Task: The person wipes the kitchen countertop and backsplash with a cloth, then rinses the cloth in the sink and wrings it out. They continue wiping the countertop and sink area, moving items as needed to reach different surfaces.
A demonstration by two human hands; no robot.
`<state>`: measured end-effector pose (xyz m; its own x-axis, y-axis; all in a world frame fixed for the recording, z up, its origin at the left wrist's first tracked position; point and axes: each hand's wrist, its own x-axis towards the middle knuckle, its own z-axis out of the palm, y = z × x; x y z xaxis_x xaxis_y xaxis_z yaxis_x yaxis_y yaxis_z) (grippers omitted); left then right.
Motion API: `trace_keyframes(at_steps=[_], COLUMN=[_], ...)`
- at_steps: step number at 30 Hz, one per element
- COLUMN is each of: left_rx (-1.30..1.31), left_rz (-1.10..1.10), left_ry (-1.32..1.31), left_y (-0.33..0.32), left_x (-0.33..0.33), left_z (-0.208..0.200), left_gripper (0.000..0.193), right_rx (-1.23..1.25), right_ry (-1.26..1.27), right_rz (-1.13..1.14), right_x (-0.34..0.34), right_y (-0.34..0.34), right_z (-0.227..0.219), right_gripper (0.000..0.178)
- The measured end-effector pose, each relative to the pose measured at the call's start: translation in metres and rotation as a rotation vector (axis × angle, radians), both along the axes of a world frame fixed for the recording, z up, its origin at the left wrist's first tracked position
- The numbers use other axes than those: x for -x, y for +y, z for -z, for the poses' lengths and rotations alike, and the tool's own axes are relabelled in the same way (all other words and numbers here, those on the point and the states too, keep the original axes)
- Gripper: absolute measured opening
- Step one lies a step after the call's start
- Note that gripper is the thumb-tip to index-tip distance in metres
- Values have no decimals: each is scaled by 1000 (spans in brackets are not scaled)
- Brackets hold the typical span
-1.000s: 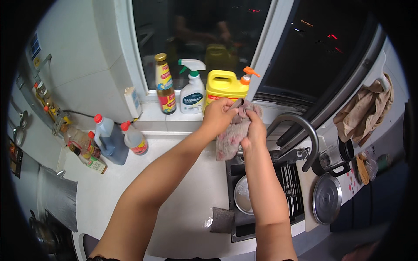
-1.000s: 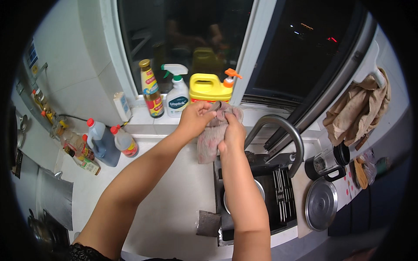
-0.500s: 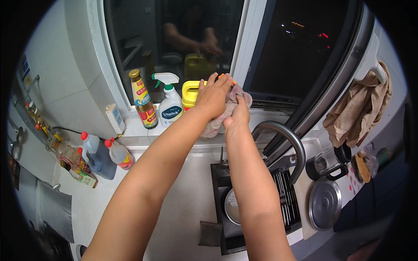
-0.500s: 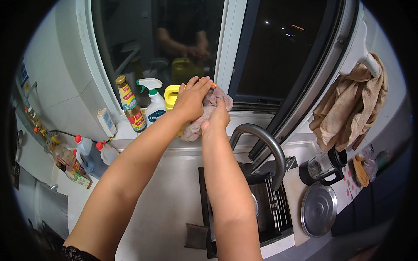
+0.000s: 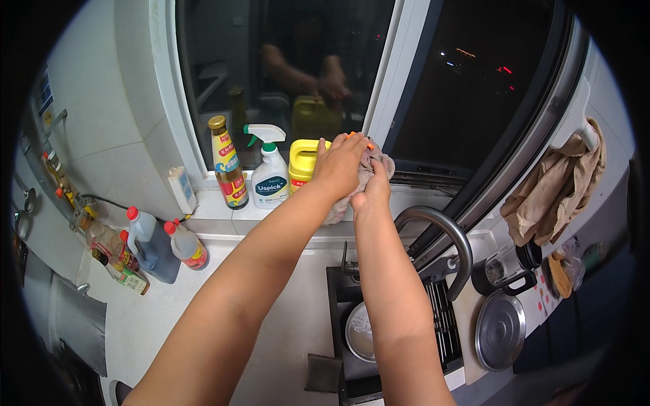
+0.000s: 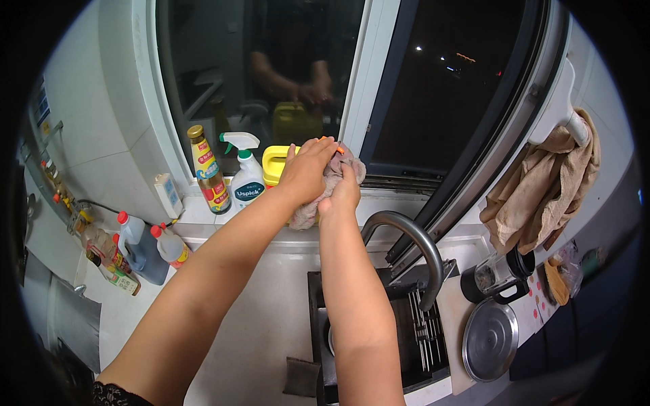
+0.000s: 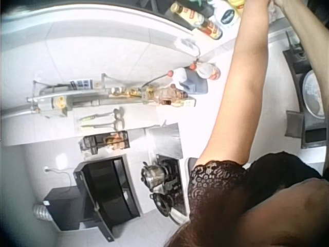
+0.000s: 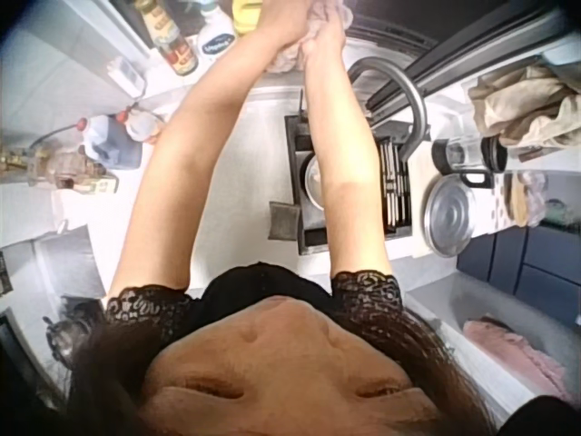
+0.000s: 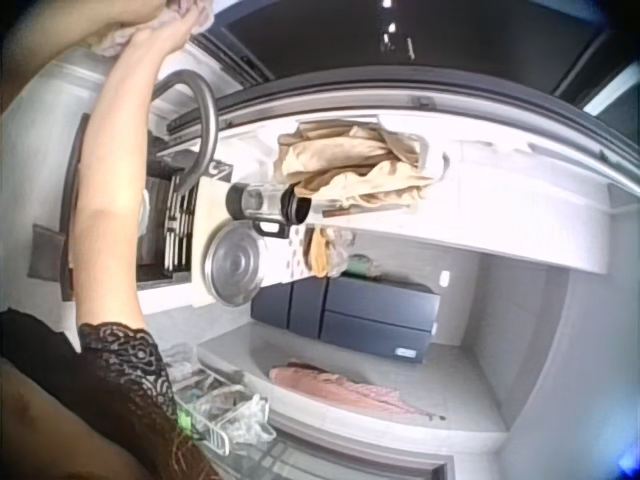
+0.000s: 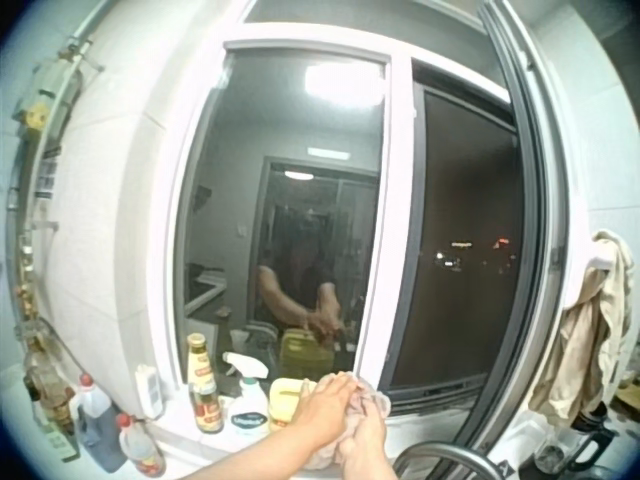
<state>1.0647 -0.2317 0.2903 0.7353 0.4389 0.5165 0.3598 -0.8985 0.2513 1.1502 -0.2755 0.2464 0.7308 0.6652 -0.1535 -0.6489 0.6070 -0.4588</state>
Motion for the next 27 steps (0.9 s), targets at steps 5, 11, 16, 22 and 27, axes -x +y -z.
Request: trace_keyframes(at_steps=[5, 11, 16, 22, 27], left_rx=[62, 96, 111, 67, 75], left_rz=[-12, -27, -59, -53, 111], left_ry=[33, 108, 189, 297, -337], left_y=[-5, -12, -15, -19, -25], left_x=[2, 8, 9, 18, 60], left_z=[-9, -21, -31, -40, -7], left_gripper=[67, 66, 68, 74, 68], right_rx=[27, 29, -19, -7, -98], right_ry=[-25, -21, 9, 0, -102], right_rz=[-73, -103, -146, -124, -103], right_x=[6, 15, 13, 35, 60], right_y=[-8, -15, -15, -31, -60], right_z=[-8, -15, -13, -29, -20], right_gripper=[44, 45, 45, 44, 43])
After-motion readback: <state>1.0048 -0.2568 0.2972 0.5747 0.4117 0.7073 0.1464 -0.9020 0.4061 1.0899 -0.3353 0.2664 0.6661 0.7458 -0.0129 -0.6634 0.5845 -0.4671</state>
